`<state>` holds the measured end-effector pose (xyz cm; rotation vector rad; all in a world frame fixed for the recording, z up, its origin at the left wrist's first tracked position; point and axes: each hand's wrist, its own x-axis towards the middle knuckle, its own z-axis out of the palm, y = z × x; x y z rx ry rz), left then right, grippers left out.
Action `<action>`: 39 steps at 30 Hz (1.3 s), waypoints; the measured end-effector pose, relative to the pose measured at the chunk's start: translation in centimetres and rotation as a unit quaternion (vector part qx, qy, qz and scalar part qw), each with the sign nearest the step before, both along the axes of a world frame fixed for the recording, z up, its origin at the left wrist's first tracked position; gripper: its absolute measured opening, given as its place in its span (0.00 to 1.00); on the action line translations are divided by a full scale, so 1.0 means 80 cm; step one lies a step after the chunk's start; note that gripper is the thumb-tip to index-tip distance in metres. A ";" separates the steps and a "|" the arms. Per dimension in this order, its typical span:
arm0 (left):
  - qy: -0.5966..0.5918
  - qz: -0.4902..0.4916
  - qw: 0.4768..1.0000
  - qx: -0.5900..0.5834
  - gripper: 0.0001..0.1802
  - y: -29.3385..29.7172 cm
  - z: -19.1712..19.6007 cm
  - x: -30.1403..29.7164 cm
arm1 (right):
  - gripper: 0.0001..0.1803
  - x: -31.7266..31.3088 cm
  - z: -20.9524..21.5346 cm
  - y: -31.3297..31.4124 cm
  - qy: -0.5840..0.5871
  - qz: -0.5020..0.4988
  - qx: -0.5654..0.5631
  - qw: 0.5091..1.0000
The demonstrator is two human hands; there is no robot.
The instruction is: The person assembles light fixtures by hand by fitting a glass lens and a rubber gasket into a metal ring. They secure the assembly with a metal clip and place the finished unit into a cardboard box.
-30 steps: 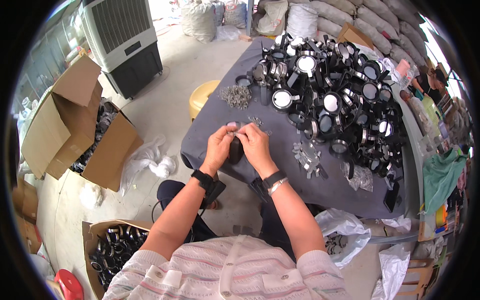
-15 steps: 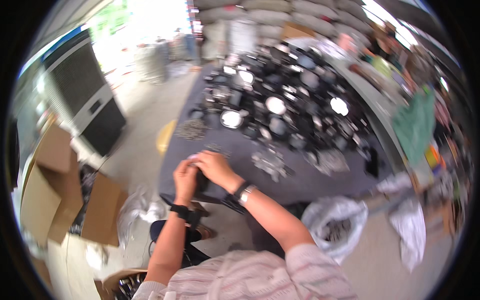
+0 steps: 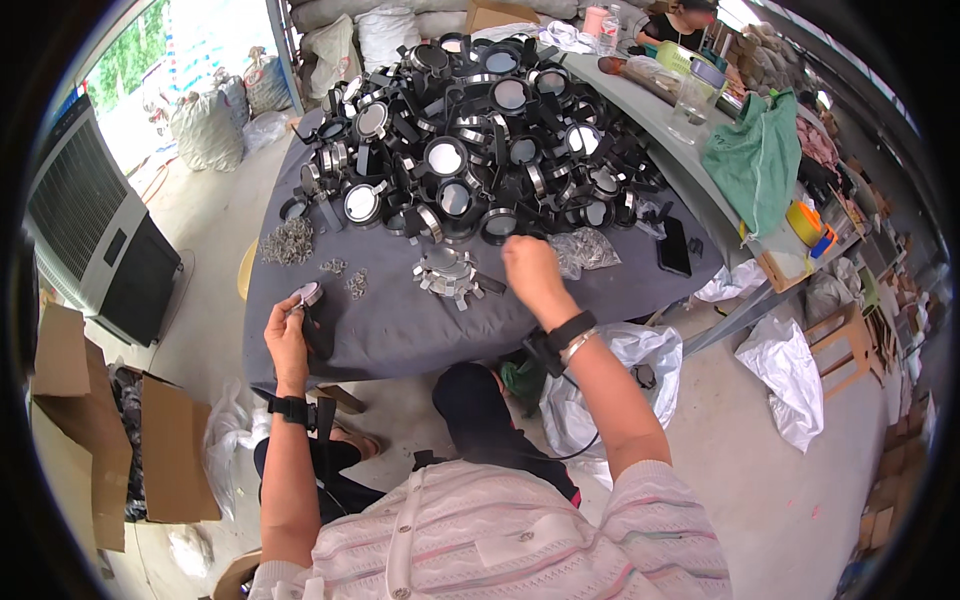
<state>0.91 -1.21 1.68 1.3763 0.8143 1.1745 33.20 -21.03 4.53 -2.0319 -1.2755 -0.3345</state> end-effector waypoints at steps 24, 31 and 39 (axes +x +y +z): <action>0.003 0.013 1.000 0.017 0.08 0.010 -0.012 -0.009 | 0.05 0.016 -0.009 0.028 -0.264 -0.056 -0.267 0.925; 0.014 0.015 1.000 0.014 0.08 0.006 -0.004 -0.003 | 0.07 0.008 0.000 0.037 -0.274 -0.063 -0.341 0.897; 0.002 0.009 1.000 0.012 0.07 0.008 -0.005 -0.002 | 0.07 0.025 -0.002 0.030 -0.282 -0.026 -0.321 0.904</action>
